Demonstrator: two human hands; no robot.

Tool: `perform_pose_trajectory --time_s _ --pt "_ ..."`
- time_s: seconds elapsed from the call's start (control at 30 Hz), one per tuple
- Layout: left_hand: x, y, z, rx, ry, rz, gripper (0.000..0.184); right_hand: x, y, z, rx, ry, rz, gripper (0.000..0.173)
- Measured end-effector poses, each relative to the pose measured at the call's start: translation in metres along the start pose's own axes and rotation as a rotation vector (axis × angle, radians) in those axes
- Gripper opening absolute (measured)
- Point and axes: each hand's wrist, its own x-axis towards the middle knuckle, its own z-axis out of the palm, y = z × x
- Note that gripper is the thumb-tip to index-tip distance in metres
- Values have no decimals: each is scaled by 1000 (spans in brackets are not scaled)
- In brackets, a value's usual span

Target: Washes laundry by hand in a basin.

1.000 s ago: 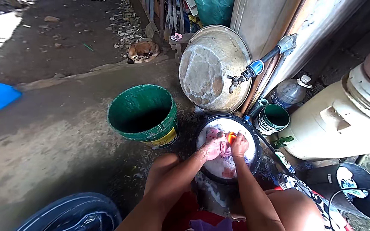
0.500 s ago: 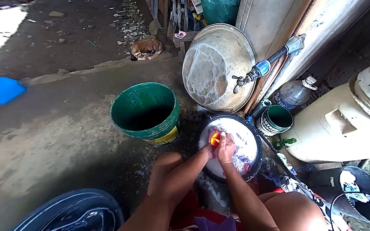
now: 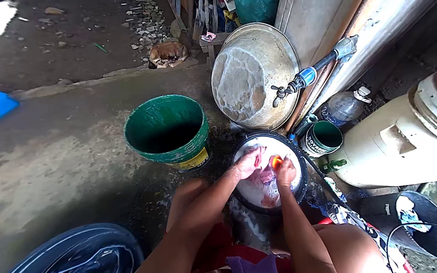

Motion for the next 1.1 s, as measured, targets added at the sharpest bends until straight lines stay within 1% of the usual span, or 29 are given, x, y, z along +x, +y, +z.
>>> perform_pose_trajectory --time_s 0.03,0.07,0.1,0.13,0.17,0.2,0.23,0.3,0.33,0.37,0.43,0.47,0.5,0.53,0.57,0.6,0.67,0.7,0.73,0.77,0.8,0.87,0.9,0.93,0.97,1.0,1.03,1.07,1.1 --pt "3 -1 -7 -28 9 45 53 4 14 -2 3 17 150 56" --pt "6 -9 -18 -2 32 74 56 3 33 2 22 50 242 57" --pt "7 -21 -29 115 40 75 54 -1 54 9 19 44 292 57" --pt "6 -32 -37 260 43 26 47 -5 75 17 12 -11 352 54" --pt "4 -39 -42 377 41 -43 43 -9 96 27 17 -112 432 49" --pt "2 -38 -42 443 43 -83 42 -10 117 38 55 -183 511 43" --pt "-1 -33 -40 441 57 -86 40 -10 135 49 128 -196 575 39" --pt "-4 -19 -41 258 93 -13 36 -9 154 58 216 -218 652 35" --pt "-4 -16 -46 165 112 -6 38 -9 161 59 225 -219 661 34" --pt "-2 -18 -53 124 137 -22 41 -7 168 60 190 -214 646 33" --pt "2 -31 -59 173 159 -57 42 3 172 62 10 -249 550 32" --pt "4 -39 -58 188 137 -70 42 3 164 61 -33 -277 509 34" --pt "5 -44 -56 192 103 -92 43 -1 151 60 -17 -265 485 40" --pt "6 -46 -51 200 69 -120 45 -7 130 57 23 -225 456 49" --pt "7 -48 -45 211 40 -145 46 -13 107 55 76 -187 406 53" --pt "10 -51 -41 210 23 -165 47 -19 82 53 161 -150 332 52" --pt "15 -57 -35 138 47 -212 46 -36 20 51 425 -113 148 51" --pt "14 -59 -30 67 95 -233 44 -44 -5 48 489 -122 22 52" --pt "11 -57 -24 10 119 -230 41 -47 -22 43 476 -125 -101 53" --pt "6 -49 -15 -26 113 -225 41 -46 -29 37 397 -108 -178 53" --pt "2 -43 -5 -19 104 -216 40 -38 -26 28 278 -107 -170 53" --pt "1 -32 5 15 -19 -185 43 -9 -5 17 55 -109 -14 57" --pt "-1 -28 6 9 -82 -154 44 0 5 14 22 -103 61 60" --pt "-2 -26 7 -9 -122 -143 45 1 6 12 32 -97 83 61" --pt "-1 -26 6 -46 -128 -158 47 -8 -2 11 70 -101 41 58" --pt "-1 -29 4 -104 -68 -198 47 -22 -13 12 130 -103 -56 56" --pt "0 -32 3 -153 7 -229 44 -36 -23 17 192 -80 -191 55" --pt "1 -35 0 -191 30 -230 42 -43 -28 23 248 -31 -328 57" --pt "0 -35 -1 -197 23 -215 41 -44 -28 27 280 7 -411 59"
